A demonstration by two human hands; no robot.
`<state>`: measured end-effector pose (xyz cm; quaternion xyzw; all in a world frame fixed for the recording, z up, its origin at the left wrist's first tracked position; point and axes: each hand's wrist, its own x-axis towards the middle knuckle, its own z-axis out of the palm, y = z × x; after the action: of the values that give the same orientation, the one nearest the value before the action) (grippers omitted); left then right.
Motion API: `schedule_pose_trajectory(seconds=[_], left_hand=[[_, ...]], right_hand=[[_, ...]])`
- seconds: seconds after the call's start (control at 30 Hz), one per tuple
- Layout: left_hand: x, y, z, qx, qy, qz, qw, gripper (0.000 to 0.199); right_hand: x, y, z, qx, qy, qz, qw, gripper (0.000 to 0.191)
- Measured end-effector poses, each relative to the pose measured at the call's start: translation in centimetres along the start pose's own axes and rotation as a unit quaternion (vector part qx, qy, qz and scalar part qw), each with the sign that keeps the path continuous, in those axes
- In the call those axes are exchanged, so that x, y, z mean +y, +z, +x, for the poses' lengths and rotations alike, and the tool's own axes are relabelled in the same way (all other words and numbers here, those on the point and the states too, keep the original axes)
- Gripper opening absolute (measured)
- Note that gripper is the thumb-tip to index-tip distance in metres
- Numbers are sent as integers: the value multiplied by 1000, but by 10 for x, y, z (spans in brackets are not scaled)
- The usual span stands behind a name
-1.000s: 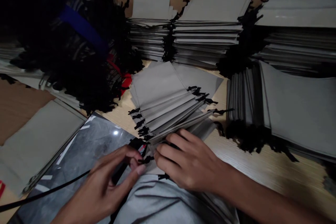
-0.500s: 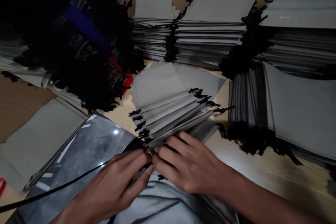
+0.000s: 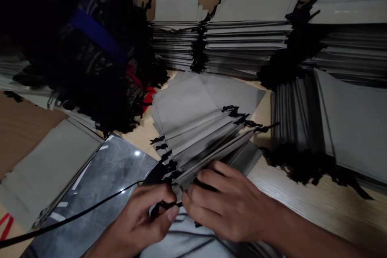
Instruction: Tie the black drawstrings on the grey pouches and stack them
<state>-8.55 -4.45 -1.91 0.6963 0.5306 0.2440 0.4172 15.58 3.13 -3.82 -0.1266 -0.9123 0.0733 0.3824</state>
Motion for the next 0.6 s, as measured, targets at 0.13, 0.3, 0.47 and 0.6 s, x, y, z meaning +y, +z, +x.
schedule_pose_trajectory(seconds=[0.13,0.3,0.47,0.6], left_hand=[[-1,-6,-14,-19,-43,51,998,7],[4,-3,-24,37,-99,51,993,24],[4,-3,-19,11,-43,40,998,22],[2,-1,-16,1,-86,-69,994,38]], right_hand=[[0,1,-1,-7,10,-10,1000,22],[0,3,-1,-6,12,-12,1000,23],[-1,3,-1,-30,18,-33,999,14],[-1,2,1,-21,5,-19,1000,21]])
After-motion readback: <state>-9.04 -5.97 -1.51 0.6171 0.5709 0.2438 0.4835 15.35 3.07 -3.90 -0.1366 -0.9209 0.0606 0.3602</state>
